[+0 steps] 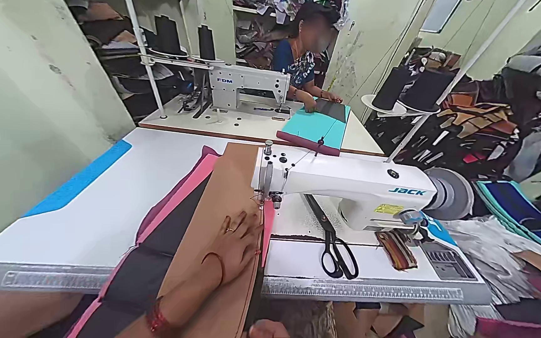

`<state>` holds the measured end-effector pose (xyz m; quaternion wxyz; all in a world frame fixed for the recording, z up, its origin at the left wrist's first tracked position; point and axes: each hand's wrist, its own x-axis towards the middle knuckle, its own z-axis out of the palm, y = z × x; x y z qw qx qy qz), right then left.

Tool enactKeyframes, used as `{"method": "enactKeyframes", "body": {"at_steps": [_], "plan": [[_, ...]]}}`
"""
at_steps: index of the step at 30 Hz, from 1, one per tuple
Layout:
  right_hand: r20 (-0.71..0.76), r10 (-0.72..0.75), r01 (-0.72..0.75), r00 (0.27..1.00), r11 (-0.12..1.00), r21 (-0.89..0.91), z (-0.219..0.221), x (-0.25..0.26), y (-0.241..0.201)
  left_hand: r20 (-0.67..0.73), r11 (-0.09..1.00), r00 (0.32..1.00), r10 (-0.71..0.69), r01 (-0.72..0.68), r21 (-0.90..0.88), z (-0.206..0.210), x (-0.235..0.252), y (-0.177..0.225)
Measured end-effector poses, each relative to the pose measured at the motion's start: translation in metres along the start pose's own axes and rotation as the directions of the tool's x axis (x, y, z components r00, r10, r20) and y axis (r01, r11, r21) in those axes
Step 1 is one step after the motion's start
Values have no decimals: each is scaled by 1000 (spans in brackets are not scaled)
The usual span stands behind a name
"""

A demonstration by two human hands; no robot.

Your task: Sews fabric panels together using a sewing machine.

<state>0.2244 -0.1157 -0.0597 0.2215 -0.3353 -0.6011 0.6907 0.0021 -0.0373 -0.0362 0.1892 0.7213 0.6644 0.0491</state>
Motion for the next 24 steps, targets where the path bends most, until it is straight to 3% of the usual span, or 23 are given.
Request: {"method": "enactKeyframes", "body": {"at_steps": [2, 5, 7, 10, 13, 16, 20, 24], "plan": [[-52, -205, 178, 977, 931, -319, -13, -1, 17, -46, 999, 999, 14, -16, -28, 3, 0, -2], [-16, -529, 345, 848, 576, -741, -38, 8, 28, -46, 999, 999, 25, -27, -43, 3, 2, -2], [101, -680, 372, 727, 265, -890, -47, 27, 36, -56, 999, 998, 22, -23, -25, 2, 3, -2], [211, -771, 376, 600, 39, -926, -39, 54, 45, -49, 1000, 999, 7, -6, 12, 2, 1, 4], [152, -854, 276, 497, -10, -961, -24, 74, 45, -43, 999, 998, 42, -40, 34, 0, 2, 9], [158, -873, 206, 462, -68, -976, -23, 84, 39, 89, 996, 996, -6, -2, 85, -12, 7, 16], [176, -860, 185, 479, -97, -978, -23, 89, 32, 180, 988, 983, -41, 14, 152, -23, 16, 21], [130, -843, 165, 523, -49, -985, -23, 101, 30, 116, 990, 993, -21, 4, 141, -24, 28, 12]]}}
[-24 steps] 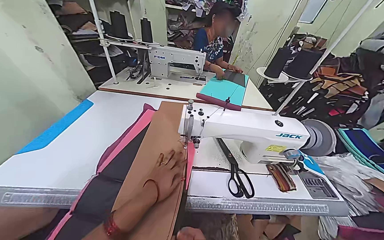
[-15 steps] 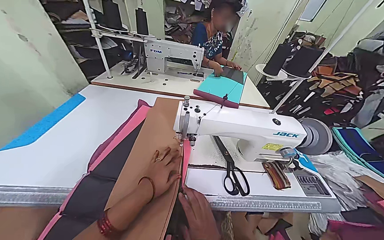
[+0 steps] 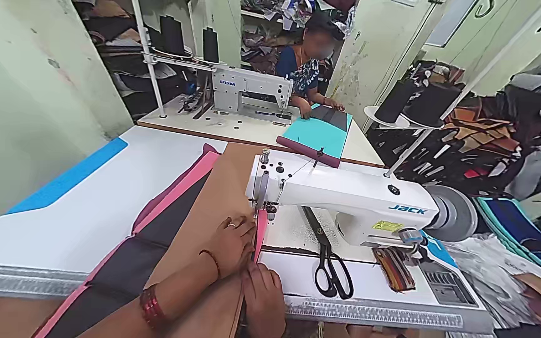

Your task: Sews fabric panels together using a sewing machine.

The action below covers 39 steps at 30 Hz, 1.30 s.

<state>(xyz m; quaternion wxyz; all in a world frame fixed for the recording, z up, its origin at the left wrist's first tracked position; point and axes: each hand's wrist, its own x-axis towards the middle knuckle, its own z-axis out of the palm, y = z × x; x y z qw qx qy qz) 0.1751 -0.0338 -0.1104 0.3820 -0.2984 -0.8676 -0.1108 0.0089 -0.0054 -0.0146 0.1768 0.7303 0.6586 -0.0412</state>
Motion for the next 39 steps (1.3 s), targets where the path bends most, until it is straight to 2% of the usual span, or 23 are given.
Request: {"method": "enactKeyframes", "body": {"at_steps": [3, 6, 10, 15, 17, 20, 25, 29, 30, 32, 35, 37, 39], "plan": [[42, -2, 2, 999, 1000, 5, 4, 8, 4, -57, 1000, 998, 14, -13, 29, -1, 5, -1], [35, -9, 8, 999, 1000, 11, 7, 18, 10, -136, 994, 986, 101, -94, 54, 0, 1, -2], [81, 8, -11, 997, 999, 43, 10, 33, 16, -17, 1000, 1000, 26, -25, 17, -13, 5, -2], [245, 32, -48, 969, 997, 59, 7, 53, 23, 22, 999, 999, -31, 30, 27, -26, 20, -3], [325, 53, -83, 944, 993, 81, 8, 59, 26, 9, 1000, 1000, -29, 28, 11, -27, 23, -5], [486, 97, -168, 868, 980, 105, 6, 70, 31, 18, 999, 999, -48, 48, -9, -25, 26, -7], [575, 136, -225, 807, 970, 87, 10, 82, 34, -58, 995, 998, -35, 29, -100, -18, 25, -14], [667, 170, -294, 726, 953, 76, 7, 85, 33, 18, 992, 998, -63, 65, -112, -12, 3, -27], [657, 179, -311, 732, 946, 88, 7, 80, 33, 5, 986, 993, -120, 120, -116, -10, -11, -29], [527, 172, -294, 832, 943, 156, 10, 62, 36, -39, 948, 951, -305, 300, -109, -7, -47, -34], [325, 86, -185, 942, 939, 289, 4, 36, 29, -62, 835, 834, -548, 541, -97, -5, -98, -46], [207, 20, -89, 978, 939, 332, -3, 17, 12, -45, 794, 795, -605, 598, -108, 5, -119, -54], [115, 3, -42, 993, 940, 340, -6, 0, -3, -66, 782, 786, -614, 596, -184, 15, -127, -55]]}}
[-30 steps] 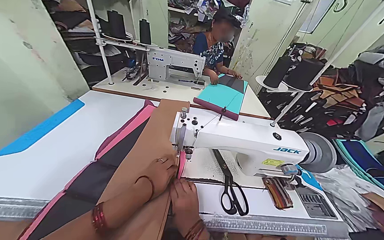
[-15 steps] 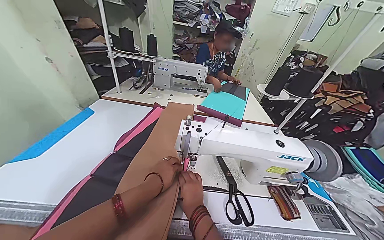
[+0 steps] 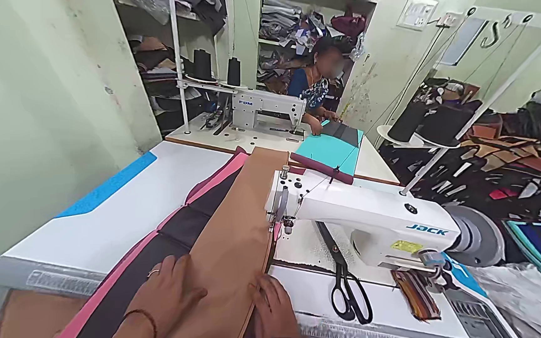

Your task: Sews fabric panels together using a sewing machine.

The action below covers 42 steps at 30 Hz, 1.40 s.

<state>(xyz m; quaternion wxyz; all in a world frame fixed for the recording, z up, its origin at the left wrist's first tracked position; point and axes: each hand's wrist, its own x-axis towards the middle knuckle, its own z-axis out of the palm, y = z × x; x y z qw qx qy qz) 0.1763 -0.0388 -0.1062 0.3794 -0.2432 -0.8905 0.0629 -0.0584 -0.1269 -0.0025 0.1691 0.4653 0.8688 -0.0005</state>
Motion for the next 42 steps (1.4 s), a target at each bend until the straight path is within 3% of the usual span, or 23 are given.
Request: {"method": "enactKeyframes", "body": {"at_steps": [7, 11, 17, 19, 20, 21, 23, 24, 26, 27, 29, 32, 39, 42], "plan": [[-65, -88, 86, 994, 996, -31, 2, -18, 0, -183, 860, 982, -35, -64, -506, 7, 18, -21], [-30, -107, 107, 994, 994, -9, -5, -26, 7, -148, 806, 985, -86, -18, -592, 8, 33, -31], [86, -221, 233, 971, 958, -170, 8, -25, -8, -120, 862, 989, -80, 8, -507, 5, 33, -28], [69, -241, 251, 968, 921, -299, 17, -25, -13, -101, 946, 991, -86, 50, -320, -4, 28, -17], [51, -250, 252, 967, 905, -344, 21, -24, -14, -164, 982, 984, -75, 45, -181, -8, 22, -6], [29, -258, 249, 966, 893, -375, 24, -23, -15, -314, 997, 950, 5, -28, -68, -7, 17, 4], [-2, -264, 241, 965, 883, -403, 27, -19, -18, -534, 951, 788, 308, -270, 150, 1, 19, 20], [0, -263, 241, 965, 884, -400, 28, -17, -19, -502, 894, 740, 447, -395, 212, 2, 22, 33], [-4, -260, 243, 966, 906, -346, 25, -12, -21, -187, 771, 751, 634, -595, 225, 2, 23, 62], [-30, -253, 231, 967, 922, -310, 23, -10, -22, 14, 738, 752, 659, -650, 180, 0, 23, 77], [-84, -237, 206, 968, 940, -273, 15, -6, -21, 185, 719, 727, 661, -684, 124, 6, 26, 94], [-107, -214, 180, 971, 949, -258, 5, -6, -18, 100, 717, 721, 686, -693, 78, 15, 27, 97], [-95, -177, 149, 979, 957, -249, -4, 1, -11, 238, 772, 775, 585, -622, 129, 5, 26, 111], [-79, -135, 111, 988, 963, -247, -4, 5, -6, 236, 785, 802, 548, -591, 185, 4, 31, 118]]}}
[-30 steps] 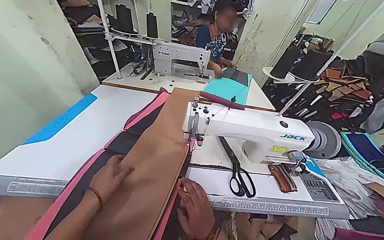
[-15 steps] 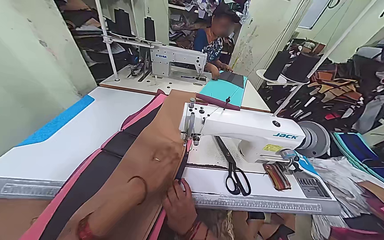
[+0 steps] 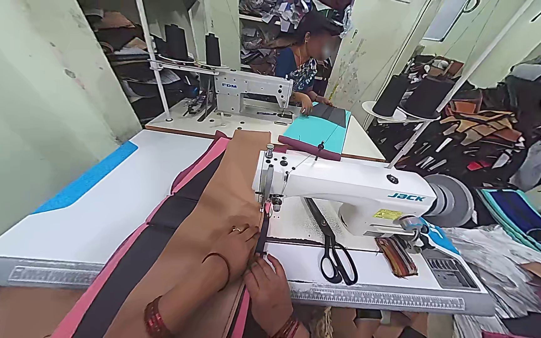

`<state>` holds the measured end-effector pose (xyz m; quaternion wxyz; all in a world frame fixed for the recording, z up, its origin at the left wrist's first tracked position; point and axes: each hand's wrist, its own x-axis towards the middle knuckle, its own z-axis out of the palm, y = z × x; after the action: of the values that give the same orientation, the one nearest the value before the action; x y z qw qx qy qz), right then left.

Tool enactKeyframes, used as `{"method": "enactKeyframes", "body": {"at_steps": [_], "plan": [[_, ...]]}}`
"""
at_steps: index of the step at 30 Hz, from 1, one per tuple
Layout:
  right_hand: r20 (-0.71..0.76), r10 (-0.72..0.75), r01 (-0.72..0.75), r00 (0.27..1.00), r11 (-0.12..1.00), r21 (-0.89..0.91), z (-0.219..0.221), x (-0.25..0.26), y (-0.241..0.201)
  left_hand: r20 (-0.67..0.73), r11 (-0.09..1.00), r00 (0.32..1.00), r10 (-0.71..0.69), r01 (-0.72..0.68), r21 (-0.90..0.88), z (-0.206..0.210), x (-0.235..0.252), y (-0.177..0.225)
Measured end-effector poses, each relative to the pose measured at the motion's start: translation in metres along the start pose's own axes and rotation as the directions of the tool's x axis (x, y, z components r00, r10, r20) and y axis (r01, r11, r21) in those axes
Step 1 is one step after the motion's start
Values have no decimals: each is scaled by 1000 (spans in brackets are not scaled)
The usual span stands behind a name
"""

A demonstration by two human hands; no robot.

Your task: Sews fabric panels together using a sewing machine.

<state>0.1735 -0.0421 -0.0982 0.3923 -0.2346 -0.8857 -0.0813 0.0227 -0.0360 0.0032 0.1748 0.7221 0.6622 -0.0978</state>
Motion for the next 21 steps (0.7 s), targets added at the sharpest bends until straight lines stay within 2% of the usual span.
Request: {"method": "enactKeyframes", "body": {"at_steps": [3, 9, 14, 17, 21], "plan": [[27, 27, -27, 999, 1000, -11, 2, 5, 3, 19, 999, 999, -38, 38, 31, -5, 10, 3], [39, 75, -74, 996, 997, -30, 9, 15, 13, -45, 999, 998, -49, 49, -4, -6, 27, -3], [50, 170, -168, 984, 985, -39, 13, 24, 23, -49, 999, 998, -39, 39, -6, -11, 20, -6], [102, 197, -195, 975, 980, -27, 14, 30, 27, -65, 998, 996, -58, 57, -11, -6, 20, -8], [251, 236, -241, 939, 970, -9, 11, 41, 33, -19, 994, 994, -106, 106, 18, -14, 30, -4]]}}
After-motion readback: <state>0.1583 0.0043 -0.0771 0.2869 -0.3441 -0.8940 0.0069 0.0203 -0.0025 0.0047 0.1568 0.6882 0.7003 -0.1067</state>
